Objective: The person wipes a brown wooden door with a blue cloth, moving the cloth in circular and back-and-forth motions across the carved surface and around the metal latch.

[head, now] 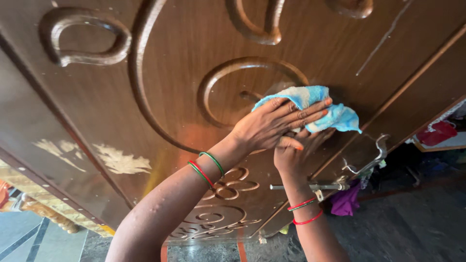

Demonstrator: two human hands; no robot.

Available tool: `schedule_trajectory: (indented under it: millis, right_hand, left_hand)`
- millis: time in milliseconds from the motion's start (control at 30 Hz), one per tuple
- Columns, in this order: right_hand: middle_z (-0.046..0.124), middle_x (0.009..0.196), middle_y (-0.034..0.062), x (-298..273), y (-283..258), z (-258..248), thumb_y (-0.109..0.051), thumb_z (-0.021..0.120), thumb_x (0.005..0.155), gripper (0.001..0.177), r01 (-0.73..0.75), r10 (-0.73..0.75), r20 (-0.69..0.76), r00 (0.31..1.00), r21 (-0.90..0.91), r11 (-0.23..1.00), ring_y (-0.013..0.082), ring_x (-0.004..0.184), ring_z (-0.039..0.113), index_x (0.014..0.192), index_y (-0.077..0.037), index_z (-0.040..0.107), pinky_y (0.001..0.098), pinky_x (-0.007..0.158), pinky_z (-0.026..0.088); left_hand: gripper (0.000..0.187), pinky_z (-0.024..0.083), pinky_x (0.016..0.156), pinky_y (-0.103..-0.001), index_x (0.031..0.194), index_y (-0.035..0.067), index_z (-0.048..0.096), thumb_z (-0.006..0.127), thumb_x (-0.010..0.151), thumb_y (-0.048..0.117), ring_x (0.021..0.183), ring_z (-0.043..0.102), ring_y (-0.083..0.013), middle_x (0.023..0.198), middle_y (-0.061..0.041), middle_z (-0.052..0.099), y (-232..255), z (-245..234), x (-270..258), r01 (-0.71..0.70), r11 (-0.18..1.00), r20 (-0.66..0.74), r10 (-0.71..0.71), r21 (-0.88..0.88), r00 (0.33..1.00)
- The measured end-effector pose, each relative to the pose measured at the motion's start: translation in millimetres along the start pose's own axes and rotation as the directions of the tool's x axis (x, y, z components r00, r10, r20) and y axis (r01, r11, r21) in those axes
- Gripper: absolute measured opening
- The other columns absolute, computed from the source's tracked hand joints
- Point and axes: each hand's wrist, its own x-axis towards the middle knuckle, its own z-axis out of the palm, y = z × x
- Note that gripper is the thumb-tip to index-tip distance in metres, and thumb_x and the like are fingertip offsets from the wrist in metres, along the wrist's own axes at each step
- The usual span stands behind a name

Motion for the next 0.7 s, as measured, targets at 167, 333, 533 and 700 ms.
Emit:
schedule_trajectory:
  millis: [167, 333, 533, 700]
  right_hand:
    - [0.006, 0.170, 0.0306, -16.3, -9.3, 14.9, -0.036, 0.055, 0.111, 0.080, -0.017, 0.017, 0.002, 1.000, 0.032, 0.999, 0.0495, 0.161, 0.004, 0.164, 0.002, 0.008, 0.0701, 0.129, 0.003]
    - [0.006, 0.171, 0.0306, -36.0, -13.9, 25.1, -0.034, 0.057, 0.111, 0.075, -0.021, 0.021, 0.033, 0.999, 0.011, 1.000, 0.0494, 0.162, 0.002, 0.164, -0.001, 0.016, 0.0718, 0.129, 0.003]
    - [0.008, 0.169, 0.0350, -68.2, -34.7, 40.3, -0.030, 0.060, 0.106, 0.080, -0.111, 0.109, 0.109, 0.988, 0.007, 0.994, 0.0542, 0.158, 0.006, 0.162, 0.006, 0.014, 0.0736, 0.126, 0.006]
    - [0.007, 0.167, 0.0382, -94.4, -58.2, 52.5, -0.028, 0.060, 0.104, 0.086, -0.108, 0.110, 0.157, 0.981, -0.016, 0.994, 0.0576, 0.156, 0.006, 0.160, 0.013, 0.009, 0.0724, 0.125, 0.006]
  left_hand:
    - [0.099, 0.041, 0.103, -0.035, 0.169, 0.020, 0.007, 0.020, 0.094, 0.084, 0.119, 0.053, -0.0169, 0.175, 0.007, 0.011, -3.8, 3.9, -16.5, -0.033, 0.999, -0.031, 0.033, -0.009, 0.999]
    - [0.097, 0.041, 0.107, -0.037, 0.169, 0.021, 0.005, 0.024, 0.096, 0.083, 0.117, 0.055, -0.0168, 0.175, 0.008, 0.009, -1.4, 10.9, -32.8, -0.103, 0.992, 0.024, 0.102, 0.067, 0.994]
    - [0.098, 0.040, 0.109, -0.036, 0.168, 0.024, 0.002, 0.027, 0.093, 0.082, 0.128, 0.054, -0.0126, 0.175, 0.011, 0.006, 4.1, 11.9, -70.8, -0.059, 0.998, -0.005, 0.060, 0.036, 0.998]
    - [0.101, 0.040, 0.104, -0.035, 0.169, 0.022, 0.004, 0.027, 0.092, 0.083, 0.119, 0.053, -0.0121, 0.175, 0.011, 0.009, -1.1, 11.9, -101.2, -0.111, 0.993, 0.042, 0.109, 0.043, 0.993]
